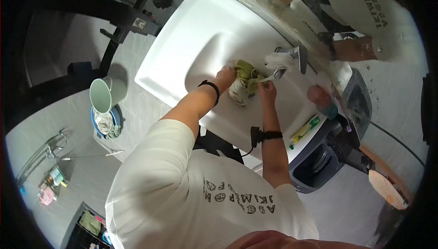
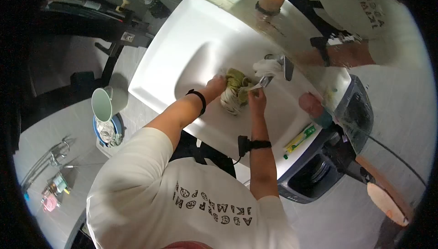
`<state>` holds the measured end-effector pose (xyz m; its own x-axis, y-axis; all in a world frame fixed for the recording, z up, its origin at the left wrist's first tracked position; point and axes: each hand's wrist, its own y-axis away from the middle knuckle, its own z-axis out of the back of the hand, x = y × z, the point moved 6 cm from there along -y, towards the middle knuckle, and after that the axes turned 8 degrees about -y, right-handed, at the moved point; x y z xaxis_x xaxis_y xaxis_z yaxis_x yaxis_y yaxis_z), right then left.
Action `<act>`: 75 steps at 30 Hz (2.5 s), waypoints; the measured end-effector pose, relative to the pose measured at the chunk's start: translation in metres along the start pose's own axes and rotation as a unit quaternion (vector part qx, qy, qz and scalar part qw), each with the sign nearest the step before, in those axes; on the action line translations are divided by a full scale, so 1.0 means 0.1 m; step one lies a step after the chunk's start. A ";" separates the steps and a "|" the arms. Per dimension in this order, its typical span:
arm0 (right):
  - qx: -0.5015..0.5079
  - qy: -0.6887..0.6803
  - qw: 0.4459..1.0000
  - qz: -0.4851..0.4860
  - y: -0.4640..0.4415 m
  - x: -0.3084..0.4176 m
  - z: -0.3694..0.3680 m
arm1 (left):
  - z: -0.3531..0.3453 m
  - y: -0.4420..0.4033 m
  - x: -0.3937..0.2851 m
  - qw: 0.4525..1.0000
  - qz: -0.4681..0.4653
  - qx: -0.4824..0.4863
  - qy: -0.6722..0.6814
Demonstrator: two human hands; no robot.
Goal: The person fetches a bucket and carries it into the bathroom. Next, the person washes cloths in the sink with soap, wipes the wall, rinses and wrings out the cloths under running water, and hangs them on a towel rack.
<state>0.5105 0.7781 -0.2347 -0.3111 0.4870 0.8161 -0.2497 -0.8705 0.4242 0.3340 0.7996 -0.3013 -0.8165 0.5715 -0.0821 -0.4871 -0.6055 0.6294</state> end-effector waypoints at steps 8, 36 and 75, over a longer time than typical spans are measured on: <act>0.024 -0.027 0.999 -0.021 0.10 0.15 -0.05 | -0.33 0.24 -0.24 0.984 -0.126 0.114 -0.056; 0.107 0.138 0.980 0.099 -0.04 -0.27 -0.61 | -0.04 1.91 -0.60 0.962 -0.076 -0.223 0.137; 0.634 0.091 0.748 0.172 6.03 1.57 -4.44 | -4.41 10.30 -1.52 -0.130 0.145 -0.805 0.561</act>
<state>-0.0958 0.3615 -0.0255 -0.3045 0.1198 0.9450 0.9093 -0.2588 0.3258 -0.1804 -0.1550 0.0193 0.1621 0.7088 -0.6866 0.9857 -0.0844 0.1456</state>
